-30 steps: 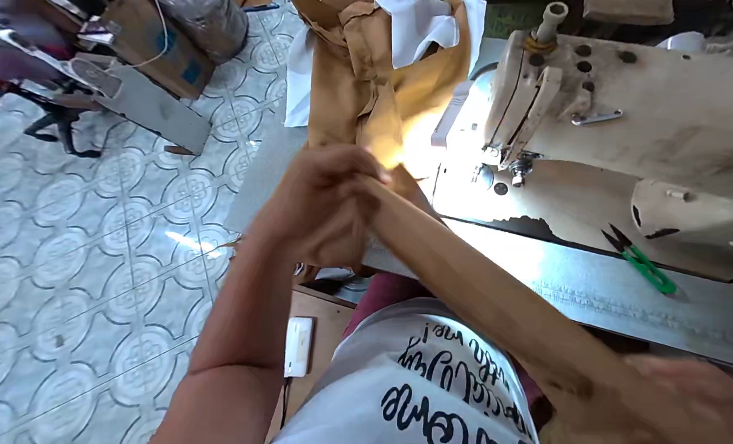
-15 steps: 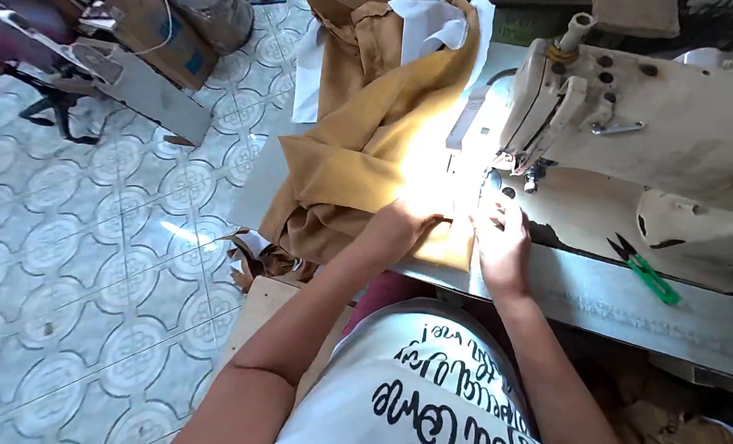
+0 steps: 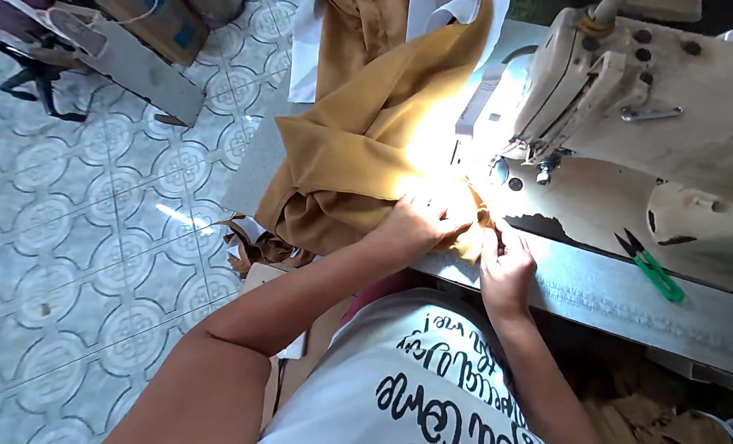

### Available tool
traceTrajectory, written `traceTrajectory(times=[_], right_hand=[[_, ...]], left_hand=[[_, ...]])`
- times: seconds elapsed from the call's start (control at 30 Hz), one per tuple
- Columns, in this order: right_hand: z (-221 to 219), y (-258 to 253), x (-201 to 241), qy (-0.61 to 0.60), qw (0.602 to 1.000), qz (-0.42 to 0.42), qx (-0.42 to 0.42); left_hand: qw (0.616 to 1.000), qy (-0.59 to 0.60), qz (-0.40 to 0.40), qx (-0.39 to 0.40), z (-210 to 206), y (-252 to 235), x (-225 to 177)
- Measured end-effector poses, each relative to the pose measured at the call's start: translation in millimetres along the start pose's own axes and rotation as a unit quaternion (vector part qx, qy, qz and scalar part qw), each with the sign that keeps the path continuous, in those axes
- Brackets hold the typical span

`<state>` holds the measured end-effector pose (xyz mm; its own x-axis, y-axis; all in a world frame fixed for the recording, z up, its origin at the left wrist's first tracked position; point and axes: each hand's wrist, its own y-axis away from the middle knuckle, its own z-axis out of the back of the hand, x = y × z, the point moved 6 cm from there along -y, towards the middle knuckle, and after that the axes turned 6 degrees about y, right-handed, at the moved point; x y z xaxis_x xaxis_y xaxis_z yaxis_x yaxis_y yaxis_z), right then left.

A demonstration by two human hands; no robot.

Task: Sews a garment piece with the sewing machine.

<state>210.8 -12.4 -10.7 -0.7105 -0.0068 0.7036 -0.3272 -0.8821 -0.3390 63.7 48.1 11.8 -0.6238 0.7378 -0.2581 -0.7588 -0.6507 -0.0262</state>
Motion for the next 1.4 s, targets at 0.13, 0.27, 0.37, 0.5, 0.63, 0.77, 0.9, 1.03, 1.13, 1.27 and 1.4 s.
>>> traceTrajectory(times=[0.13, 0.27, 0.37, 0.5, 0.63, 0.77, 0.9, 1.03, 1.13, 1.27, 1.4], right_hand=[[-0.9, 1.4, 3.0, 0.01, 0.999, 0.032, -0.002], [-8.6, 3.6, 13.9, 0.119, 0.988, 0.085, 0.042], [-15.0, 4.1, 19.3, 0.197, 0.973, 0.098, 0.069], [-17.5, 4.2, 21.2, 0.216, 0.967, 0.105, 0.081], [-8.5, 14.2, 21.1, 0.187, 0.968, 0.134, 0.104], [-0.5, 25.4, 13.5, 0.202, 0.951, 0.216, 0.085], [-2.0, 17.7, 3.6, 0.235, 0.939, 0.239, 0.08], [-0.1, 7.3, -5.8, 0.258, 0.931, 0.248, 0.068], [9.4, -4.0, -11.9, 0.253, 0.934, 0.244, 0.066], [21.2, -14.0, -14.6, 0.255, 0.939, 0.217, 0.079], [33.7, -19.1, 22.7, 0.172, 0.972, 0.132, 0.087]], left_hand=[[1.0, -0.015, -0.016, -0.003, -5.4, -1.8, -1.5], [1.0, -0.013, -0.022, 0.002, -3.9, 0.1, -2.6], [0.998, 0.012, -0.055, 0.007, 11.7, 0.6, 0.0], [0.99, 0.071, -0.106, -0.053, 28.1, -14.3, 7.5], [0.962, 0.132, -0.234, -0.046, 5.8, -36.1, 21.2], [0.958, 0.119, -0.258, -0.047, 2.5, -45.8, 35.7], [0.964, 0.113, -0.236, -0.053, -6.2, -50.9, 44.0], [0.975, 0.112, -0.176, -0.072, -8.8, -50.5, 39.3], [0.986, 0.08, -0.108, -0.097, -12.4, -51.0, 28.5], [0.99, 0.026, -0.039, -0.133, -21.2, -50.8, 15.3], [0.988, 0.052, 0.058, -0.137, -31.2, -42.9, 8.7]])
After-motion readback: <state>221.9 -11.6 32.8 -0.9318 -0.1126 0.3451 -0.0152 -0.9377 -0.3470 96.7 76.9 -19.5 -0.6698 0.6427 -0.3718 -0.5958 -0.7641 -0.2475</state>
